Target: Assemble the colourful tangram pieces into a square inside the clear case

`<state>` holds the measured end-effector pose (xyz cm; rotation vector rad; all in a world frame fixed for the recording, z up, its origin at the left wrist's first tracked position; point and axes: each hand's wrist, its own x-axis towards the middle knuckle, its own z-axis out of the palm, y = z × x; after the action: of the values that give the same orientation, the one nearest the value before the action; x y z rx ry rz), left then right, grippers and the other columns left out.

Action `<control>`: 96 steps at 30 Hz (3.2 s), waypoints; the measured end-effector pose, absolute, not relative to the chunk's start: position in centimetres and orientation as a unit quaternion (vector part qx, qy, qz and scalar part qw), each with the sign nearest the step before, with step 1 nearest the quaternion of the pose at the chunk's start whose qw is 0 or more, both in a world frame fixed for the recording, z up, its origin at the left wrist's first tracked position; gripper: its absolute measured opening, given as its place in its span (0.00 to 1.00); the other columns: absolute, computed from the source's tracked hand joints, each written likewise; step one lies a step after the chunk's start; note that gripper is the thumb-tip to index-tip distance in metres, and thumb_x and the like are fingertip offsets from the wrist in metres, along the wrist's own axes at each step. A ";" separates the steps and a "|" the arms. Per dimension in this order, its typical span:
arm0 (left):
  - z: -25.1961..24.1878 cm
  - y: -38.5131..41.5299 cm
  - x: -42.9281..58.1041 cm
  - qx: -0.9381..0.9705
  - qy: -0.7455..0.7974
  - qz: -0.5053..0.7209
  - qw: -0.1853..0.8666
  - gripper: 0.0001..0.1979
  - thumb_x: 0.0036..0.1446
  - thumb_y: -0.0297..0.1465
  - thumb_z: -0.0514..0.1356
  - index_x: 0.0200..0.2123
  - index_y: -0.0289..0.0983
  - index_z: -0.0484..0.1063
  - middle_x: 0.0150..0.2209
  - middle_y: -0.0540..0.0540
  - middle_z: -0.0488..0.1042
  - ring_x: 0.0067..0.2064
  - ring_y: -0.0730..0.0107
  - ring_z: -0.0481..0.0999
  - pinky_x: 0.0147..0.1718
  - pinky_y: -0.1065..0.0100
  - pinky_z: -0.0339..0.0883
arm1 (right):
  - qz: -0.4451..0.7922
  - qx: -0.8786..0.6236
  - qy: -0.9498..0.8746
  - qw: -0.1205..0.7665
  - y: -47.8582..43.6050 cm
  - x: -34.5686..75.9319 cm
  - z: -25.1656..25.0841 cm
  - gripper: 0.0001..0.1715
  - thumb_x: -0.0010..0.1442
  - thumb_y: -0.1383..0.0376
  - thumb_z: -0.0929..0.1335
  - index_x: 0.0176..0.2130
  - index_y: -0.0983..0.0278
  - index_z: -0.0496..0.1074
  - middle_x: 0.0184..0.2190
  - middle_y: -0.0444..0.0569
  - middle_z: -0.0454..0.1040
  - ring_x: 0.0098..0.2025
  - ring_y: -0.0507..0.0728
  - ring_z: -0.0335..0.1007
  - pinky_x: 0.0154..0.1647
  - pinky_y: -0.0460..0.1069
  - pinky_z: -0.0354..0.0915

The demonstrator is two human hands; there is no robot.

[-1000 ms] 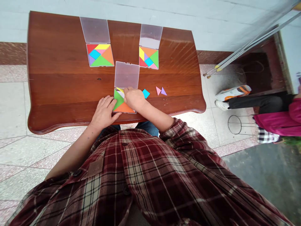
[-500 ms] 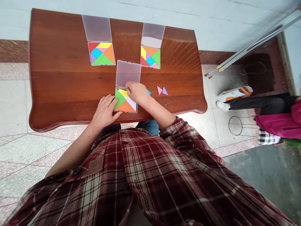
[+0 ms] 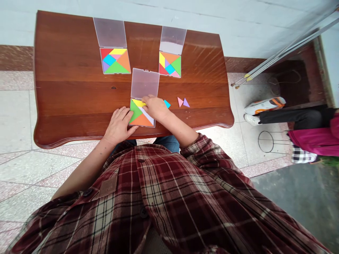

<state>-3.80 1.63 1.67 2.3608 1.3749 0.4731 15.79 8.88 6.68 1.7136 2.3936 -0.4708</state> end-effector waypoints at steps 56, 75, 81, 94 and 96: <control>1.5 2.0 -4.1 0.832 0.496 0.168 0.181 0.31 0.63 0.50 0.53 0.62 0.38 0.63 0.64 0.35 0.65 0.68 0.42 0.60 0.68 0.41 0.51 | -0.198 0.656 0.726 -0.047 6.3 22.1 5.8 0.20 0.59 0.62 0.66 0.50 0.66 0.68 0.45 0.58 0.73 0.48 0.64 0.68 0.49 0.57 0.66; 1.4 2.0 -4.0 0.830 0.495 0.172 0.191 0.31 0.63 0.51 0.52 0.61 0.38 0.64 0.65 0.36 0.65 0.68 0.41 0.59 0.68 0.39 0.50 | -0.201 0.626 0.752 0.054 4.7 17.2 6.8 0.25 0.66 0.60 0.64 0.59 0.69 0.66 0.58 0.62 0.69 0.51 0.64 0.73 0.49 0.55 0.67; 1.4 1.9 -4.0 0.832 0.494 0.170 0.188 0.31 0.63 0.51 0.52 0.61 0.37 0.65 0.65 0.35 0.65 0.68 0.42 0.59 0.68 0.40 0.50 | -0.196 0.630 0.750 0.042 4.5 17.5 6.7 0.22 0.67 0.61 0.62 0.56 0.68 0.69 0.55 0.62 0.71 0.49 0.64 0.73 0.46 0.55 0.67; 1.6 1.9 -4.0 0.834 0.493 0.168 0.183 0.31 0.64 0.52 0.52 0.60 0.37 0.65 0.64 0.35 0.65 0.68 0.42 0.59 0.68 0.40 0.51 | -0.205 0.633 0.746 -0.002 5.7 19.2 7.3 0.18 0.68 0.68 0.58 0.51 0.65 0.72 0.51 0.56 0.73 0.49 0.60 0.71 0.48 0.53 0.64; 1.5 2.0 -4.1 0.834 0.493 0.170 0.183 0.31 0.63 0.51 0.52 0.60 0.37 0.65 0.64 0.34 0.65 0.68 0.42 0.59 0.68 0.41 0.50 | -0.218 0.620 0.754 -0.010 5.9 19.2 6.8 0.18 0.68 0.69 0.58 0.50 0.64 0.73 0.50 0.55 0.73 0.48 0.60 0.71 0.47 0.53 0.64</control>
<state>-4.07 1.96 1.52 2.3522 1.3910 0.4799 19.17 5.92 6.78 1.9604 2.3839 -0.6894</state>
